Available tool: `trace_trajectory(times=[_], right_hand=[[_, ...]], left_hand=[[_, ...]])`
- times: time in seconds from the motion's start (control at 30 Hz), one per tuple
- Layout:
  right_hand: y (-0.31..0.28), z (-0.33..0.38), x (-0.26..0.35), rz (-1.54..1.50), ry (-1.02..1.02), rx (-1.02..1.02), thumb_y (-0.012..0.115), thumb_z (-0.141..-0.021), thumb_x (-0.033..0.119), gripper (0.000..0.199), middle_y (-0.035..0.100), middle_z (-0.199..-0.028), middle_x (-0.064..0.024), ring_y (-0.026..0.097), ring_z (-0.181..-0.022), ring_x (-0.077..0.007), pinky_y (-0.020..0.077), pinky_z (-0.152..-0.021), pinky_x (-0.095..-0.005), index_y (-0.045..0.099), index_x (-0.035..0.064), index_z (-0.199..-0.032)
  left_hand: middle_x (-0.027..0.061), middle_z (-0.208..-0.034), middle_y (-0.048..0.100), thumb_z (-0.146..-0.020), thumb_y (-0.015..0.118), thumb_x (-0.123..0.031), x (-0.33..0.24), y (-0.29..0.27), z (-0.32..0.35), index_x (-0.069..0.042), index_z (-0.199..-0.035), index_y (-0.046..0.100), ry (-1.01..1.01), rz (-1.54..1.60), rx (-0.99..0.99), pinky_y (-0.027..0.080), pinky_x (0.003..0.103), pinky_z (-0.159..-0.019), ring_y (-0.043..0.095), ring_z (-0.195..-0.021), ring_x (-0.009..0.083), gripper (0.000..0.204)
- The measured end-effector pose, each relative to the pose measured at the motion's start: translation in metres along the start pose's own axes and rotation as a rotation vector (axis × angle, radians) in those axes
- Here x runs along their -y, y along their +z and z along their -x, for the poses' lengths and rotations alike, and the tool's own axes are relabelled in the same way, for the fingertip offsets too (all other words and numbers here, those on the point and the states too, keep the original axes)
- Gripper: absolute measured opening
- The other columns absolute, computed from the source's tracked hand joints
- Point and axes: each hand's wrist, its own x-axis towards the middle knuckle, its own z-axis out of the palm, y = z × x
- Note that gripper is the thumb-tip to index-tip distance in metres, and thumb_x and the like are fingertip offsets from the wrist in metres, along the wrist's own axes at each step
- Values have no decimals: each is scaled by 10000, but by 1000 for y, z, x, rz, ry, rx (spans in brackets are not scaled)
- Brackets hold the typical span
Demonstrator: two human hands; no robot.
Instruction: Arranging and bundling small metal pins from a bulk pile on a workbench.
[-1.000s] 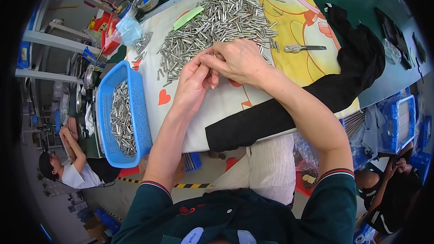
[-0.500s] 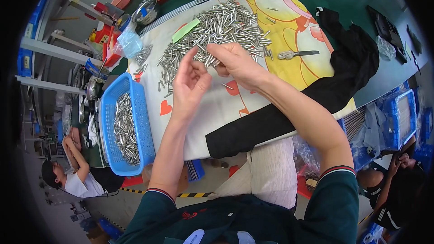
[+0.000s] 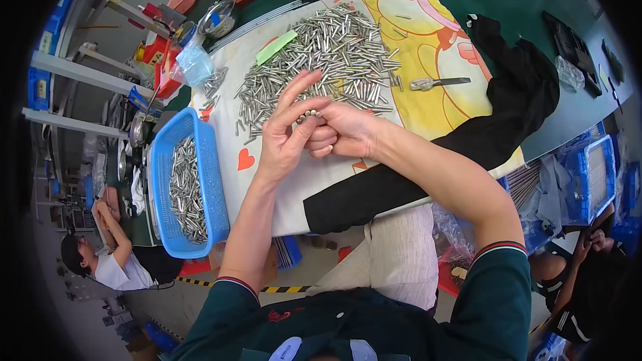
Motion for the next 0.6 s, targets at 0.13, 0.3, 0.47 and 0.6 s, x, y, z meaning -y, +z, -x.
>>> trace_trajectory(times=[0.13, 0.3, 0.47, 0.6], right_hand=[[12, 4, 0, 14, -28, -79, 358, -974, 247, 300, 222, -483, 85, 208, -421, -55, 207, -451, -247, 439, 162, -699], [9, 0, -10, -23, -125, -292, 363, -962, 192, 237, 295, -521, 76, 229, -408, -51, 197, -417, -241, 467, 160, -751], [19, -1, -14, 187, -255, -327, 389, -905, 157, 185, 387, -555, 29, 299, -454, -92, 230, -438, -278, 488, 88, -765], [11, 24, 15, 1118, -844, -591, 498, -860, 246, 364, 619, -646, -151, 579, -562, -231, 444, -566, -368, 585, -38, -650]], left_hand=[[83, -1289, 538, -831, 604, -126, -2, 8, 1, -98, -1013, 694, 30, -21, -92, 301, 426, -1060, 364, -1305, 303, 205], [70, -1125, 639, -813, 606, -62, -6, 20, 0, -59, -940, 678, 144, -253, -168, 374, 414, -997, 485, -1199, 301, 146], [134, -1034, 662, -858, 549, -16, -6, 18, 8, 20, -956, 620, 347, -428, -257, 431, 408, -953, 602, -1049, 303, 126], [125, -889, 671, -863, 555, 8, 3, 19, 13, 11, -974, 611, 304, -457, -378, 521, 308, -715, 668, -825, 246, 124]])
